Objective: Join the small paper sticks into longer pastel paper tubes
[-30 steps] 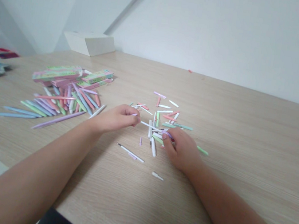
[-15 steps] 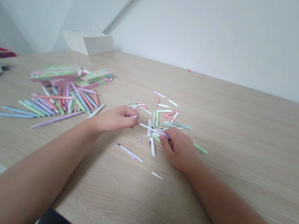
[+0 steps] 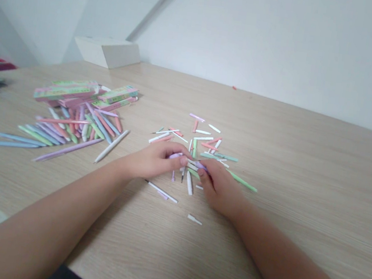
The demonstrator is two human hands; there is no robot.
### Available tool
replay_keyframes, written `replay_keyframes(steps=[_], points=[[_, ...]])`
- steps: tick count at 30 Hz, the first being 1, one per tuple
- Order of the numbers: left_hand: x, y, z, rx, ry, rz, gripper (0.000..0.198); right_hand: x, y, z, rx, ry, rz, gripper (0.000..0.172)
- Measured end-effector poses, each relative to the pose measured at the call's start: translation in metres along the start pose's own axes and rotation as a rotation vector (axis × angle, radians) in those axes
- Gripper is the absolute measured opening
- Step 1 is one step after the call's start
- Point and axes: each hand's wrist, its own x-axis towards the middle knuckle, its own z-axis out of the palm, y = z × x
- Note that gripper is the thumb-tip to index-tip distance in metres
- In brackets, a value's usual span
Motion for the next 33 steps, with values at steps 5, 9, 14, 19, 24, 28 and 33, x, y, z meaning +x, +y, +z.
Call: replay_keyframes(steps=[5, 9, 14, 19, 24, 28, 33], points=[[0.009, -0.007, 0.005, -0.442, 0.184, -0.111, 0.023, -0.002, 0.003, -0.002, 0.093, 0.116, 0.116, 0.03], [0.012, -0.004, 0.009, -0.809, 0.289, -0.234, 0.012, 0.002, 0.007, 0.0, 0.45, 0.157, 0.204, 0.029], [0.01, -0.004, 0.01, -0.846, 0.396, -0.187, 0.022, 0.007, 0.015, 0.005, 0.805, 0.272, 0.326, 0.03], [0.012, -0.012, 0.005, -0.687, 0.451, -0.156, 0.032, 0.007, 0.015, 0.002, 0.625, 0.294, 0.372, 0.04], [0.013, -0.016, 0.001, -0.623, 0.493, -0.201, 0.033, 0.009, -0.011, -0.019, 0.627, 0.203, 0.337, 0.03], [0.013, -0.015, -0.001, -0.545, 0.515, -0.274, 0.034, -0.009, -0.043, -0.032, 1.053, 0.0, 0.4, 0.017], [0.014, -0.016, 0.0, -0.486, 0.505, -0.287, 0.034, -0.078, -0.075, -0.02, 1.234, -0.244, 0.552, 0.01]])
